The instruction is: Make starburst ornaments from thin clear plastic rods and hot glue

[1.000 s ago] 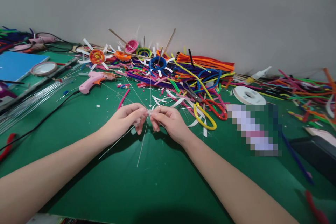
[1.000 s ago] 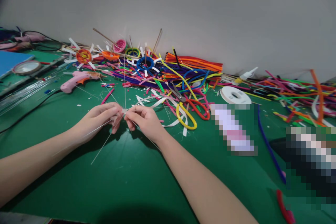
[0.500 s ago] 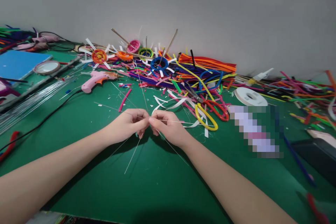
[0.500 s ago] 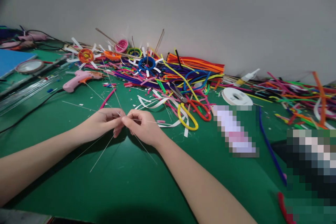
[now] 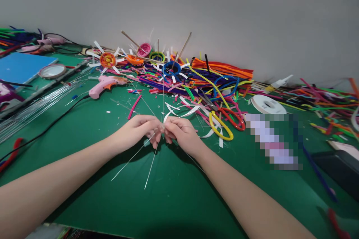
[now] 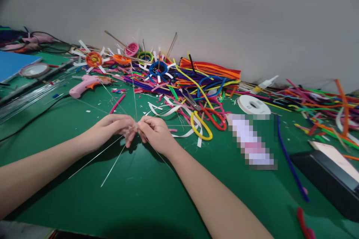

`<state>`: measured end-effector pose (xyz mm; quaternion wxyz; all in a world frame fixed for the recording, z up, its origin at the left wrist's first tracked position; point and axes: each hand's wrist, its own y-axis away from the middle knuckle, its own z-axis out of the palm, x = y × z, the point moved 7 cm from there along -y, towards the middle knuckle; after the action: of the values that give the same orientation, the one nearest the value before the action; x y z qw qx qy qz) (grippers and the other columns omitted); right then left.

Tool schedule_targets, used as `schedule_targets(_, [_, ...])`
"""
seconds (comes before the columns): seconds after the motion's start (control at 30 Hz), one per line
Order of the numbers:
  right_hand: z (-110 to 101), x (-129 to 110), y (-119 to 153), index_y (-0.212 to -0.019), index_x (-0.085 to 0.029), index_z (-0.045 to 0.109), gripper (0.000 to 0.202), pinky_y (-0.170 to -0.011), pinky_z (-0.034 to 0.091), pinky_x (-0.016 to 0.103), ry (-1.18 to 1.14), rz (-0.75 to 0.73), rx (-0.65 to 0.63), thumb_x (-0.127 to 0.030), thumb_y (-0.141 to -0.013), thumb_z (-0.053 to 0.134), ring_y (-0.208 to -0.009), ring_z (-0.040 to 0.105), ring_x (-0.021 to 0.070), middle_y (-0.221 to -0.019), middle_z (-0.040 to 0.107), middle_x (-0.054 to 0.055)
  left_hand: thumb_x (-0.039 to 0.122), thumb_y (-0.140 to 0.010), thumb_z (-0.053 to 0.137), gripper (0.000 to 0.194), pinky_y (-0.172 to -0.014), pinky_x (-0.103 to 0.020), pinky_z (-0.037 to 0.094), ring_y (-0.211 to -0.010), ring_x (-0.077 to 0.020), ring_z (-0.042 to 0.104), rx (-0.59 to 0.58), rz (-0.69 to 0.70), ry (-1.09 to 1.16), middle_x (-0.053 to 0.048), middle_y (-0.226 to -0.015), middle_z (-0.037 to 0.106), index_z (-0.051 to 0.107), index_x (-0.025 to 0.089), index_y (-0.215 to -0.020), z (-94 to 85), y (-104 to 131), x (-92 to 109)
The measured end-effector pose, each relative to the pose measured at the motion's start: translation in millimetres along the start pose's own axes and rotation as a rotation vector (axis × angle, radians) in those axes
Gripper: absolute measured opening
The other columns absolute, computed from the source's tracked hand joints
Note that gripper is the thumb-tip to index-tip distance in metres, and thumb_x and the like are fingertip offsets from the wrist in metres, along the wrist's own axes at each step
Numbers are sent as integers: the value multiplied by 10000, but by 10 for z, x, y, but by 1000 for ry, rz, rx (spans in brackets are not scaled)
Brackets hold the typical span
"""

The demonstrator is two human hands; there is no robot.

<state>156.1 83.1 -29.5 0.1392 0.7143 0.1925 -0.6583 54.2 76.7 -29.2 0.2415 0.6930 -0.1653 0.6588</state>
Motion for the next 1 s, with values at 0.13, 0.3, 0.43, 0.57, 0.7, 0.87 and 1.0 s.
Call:
schedule_targets(0.13, [9,-22,11,-556,-197,453,320,-478,334,236,49,-16,-13,-301,-859,447,-451,432,80,-492,433,-55,287,-836,505,195,-593,-250,476,-533,-103,597,-14,-13,-20,28,-601,583,565,160,-700,17,2,11])
schedule_targets(0.3, [33,-41,28,-559,-202,453,310,-513,341,248,155,-20,-40,-273,-860,437,-467,420,88,-484,446,-53,251,-793,514,162,-604,-248,473,-532,-98,580,-15,-17,-51,47,-553,552,531,171,-653,23,-7,-7])
schedule_targets(0.43, [40,-38,27,-566,-203,447,314,-529,342,251,206,-29,-51,-285,-869,428,-480,426,94,-491,440,-55,223,-745,500,104,-602,-247,471,-532,-104,581,5,-49,-99,44,-518,574,536,171,-663,10,-8,-26])
schedule_targets(0.57, [43,-46,24,-556,-202,435,324,-525,340,246,241,-43,-53,-285,-869,421,-478,423,92,-488,435,-57,210,-716,475,100,-595,-244,471,-516,-102,578,14,-55,-123,48,-496,578,539,170,-650,10,-12,-13])
schedule_targets(0.7, [41,-33,24,-562,-200,431,319,-519,343,240,227,-29,-53,-279,-871,422,-475,424,88,-492,449,-57,191,-697,476,86,-586,-238,474,-506,-96,583,7,-47,-115,54,-500,581,547,164,-657,22,-12,-15])
schedule_targets(0.87, [24,-29,13,-574,-196,439,324,-530,358,235,175,-42,-41,-289,-883,413,-480,439,81,-500,440,-61,209,-732,487,97,-593,-247,482,-511,-104,602,21,-32,-122,53,-510,576,562,152,-712,15,-12,-20])
schedule_targets(1.0, [15,-20,7,-573,-196,446,317,-515,364,236,150,-29,-25,-280,-877,413,-471,444,83,-499,450,-56,220,-751,489,103,-610,-254,488,-533,-107,612,7,-32,-84,45,-553,593,555,152,-710,19,-14,-8])
